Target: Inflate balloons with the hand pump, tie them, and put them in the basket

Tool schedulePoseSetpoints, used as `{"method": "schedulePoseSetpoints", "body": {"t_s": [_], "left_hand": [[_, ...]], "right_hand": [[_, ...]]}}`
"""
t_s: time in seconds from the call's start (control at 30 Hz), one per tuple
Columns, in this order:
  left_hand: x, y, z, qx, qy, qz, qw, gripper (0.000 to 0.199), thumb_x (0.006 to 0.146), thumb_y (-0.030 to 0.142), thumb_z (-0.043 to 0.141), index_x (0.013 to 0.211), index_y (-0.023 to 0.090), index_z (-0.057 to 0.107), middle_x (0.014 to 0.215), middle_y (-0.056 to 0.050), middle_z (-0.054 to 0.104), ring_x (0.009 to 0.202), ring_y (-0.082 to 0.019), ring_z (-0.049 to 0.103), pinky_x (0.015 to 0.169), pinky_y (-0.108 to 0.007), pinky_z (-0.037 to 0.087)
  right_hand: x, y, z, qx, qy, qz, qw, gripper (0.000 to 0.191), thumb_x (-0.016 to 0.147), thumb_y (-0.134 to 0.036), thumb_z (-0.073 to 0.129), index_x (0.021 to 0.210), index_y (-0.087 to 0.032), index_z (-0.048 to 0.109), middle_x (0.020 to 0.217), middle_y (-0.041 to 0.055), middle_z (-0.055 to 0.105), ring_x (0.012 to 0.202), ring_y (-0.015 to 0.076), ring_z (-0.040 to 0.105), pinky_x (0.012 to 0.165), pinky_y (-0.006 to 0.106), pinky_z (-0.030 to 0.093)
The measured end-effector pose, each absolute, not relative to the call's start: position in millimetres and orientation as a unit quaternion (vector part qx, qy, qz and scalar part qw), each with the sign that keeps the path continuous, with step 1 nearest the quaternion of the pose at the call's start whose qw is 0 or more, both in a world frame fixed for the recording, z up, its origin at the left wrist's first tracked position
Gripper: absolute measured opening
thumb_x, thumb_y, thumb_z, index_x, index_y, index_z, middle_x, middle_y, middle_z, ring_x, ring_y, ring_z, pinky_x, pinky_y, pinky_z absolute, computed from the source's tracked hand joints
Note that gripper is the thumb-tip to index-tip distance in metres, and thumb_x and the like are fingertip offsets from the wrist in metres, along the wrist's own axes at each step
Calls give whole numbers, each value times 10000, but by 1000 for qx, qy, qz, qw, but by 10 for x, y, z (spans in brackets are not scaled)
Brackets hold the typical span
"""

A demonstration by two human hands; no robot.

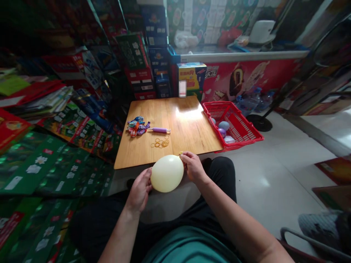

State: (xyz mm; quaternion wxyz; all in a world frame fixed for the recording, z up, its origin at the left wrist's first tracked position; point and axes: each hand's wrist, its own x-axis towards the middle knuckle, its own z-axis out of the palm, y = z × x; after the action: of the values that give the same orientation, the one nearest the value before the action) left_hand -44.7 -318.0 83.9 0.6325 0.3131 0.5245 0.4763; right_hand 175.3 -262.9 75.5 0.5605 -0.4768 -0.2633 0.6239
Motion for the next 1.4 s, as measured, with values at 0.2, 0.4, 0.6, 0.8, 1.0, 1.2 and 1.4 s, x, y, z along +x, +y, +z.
{"method": "schedulePoseSetpoints", "body": {"t_s": [0.2, 0.4, 0.6, 0.8, 1.0, 1.2, 1.4], "left_hand": [[47, -2886, 1007, 347, 490, 495, 628, 559, 816, 573, 824, 1173, 177, 655, 1157, -105, 719, 1048, -257, 696, 773, -303, 563], [677, -2465, 1171, 463, 451, 435, 627, 609, 824, 479, 835, 1314, 172, 644, 1293, -127, 684, 1234, -290, 627, 1016, -377, 508], [1435, -1901, 1171, 555, 470, 368, 580, 671, 810, 548, 808, 1320, 141, 651, 1117, -113, 718, 1063, -263, 657, 903, -365, 524], [2255, -1340, 1023, 598, 450, 371, 550, 544, 819, 550, 793, 1145, 148, 626, 1079, -107, 682, 950, -219, 667, 835, -350, 539], [3005, -958, 928, 652, 413, 329, 544, 433, 856, 496, 772, 1098, 158, 652, 1133, -146, 715, 996, -253, 707, 849, -373, 568], [3561, -699, 766, 697, 393, 304, 517, 346, 833, 355, 807, 1107, 163, 718, 1120, -139, 752, 1017, -266, 719, 891, -383, 578], [3888, -553, 603, 715, 392, 286, 503, 397, 822, 295, 819, 1186, 163, 730, 1165, -137, 765, 1057, -274, 720, 941, -383, 570]], "right_hand": [[2271, -2444, 830, -485, -243, 593, 595, 272, 667, -366, 799, 740, -188, 606, 590, -62, 497, 509, 80, 388, 466, 224, 279], [2996, -2200, 847, -510, -219, 554, 621, 294, 650, -371, 785, 819, -187, 630, 633, -49, 571, 508, 96, 458, 457, 230, 349], [3857, -1979, 735, -553, -214, 497, 634, 318, 650, -324, 774, 909, -183, 656, 682, -41, 618, 538, 110, 536, 486, 237, 445], [4689, -1770, 675, -586, -205, 448, 643, 285, 661, -309, 764, 890, -176, 657, 674, -21, 646, 554, 122, 568, 508, 242, 482], [5394, -1608, 521, -619, -165, 401, 655, 249, 677, -286, 760, 867, -168, 649, 641, -21, 640, 517, 105, 568, 488, 217, 479], [5896, -1487, 252, -639, -134, 380, 655, 214, 691, -237, 753, 865, -158, 656, 643, 0, 664, 486, 100, 572, 452, 200, 478], [6173, -1447, 134, -652, -113, 358, 658, 163, 702, -224, 743, 796, -154, 630, 630, 13, 651, 463, 94, 561, 410, 183, 466]]}}
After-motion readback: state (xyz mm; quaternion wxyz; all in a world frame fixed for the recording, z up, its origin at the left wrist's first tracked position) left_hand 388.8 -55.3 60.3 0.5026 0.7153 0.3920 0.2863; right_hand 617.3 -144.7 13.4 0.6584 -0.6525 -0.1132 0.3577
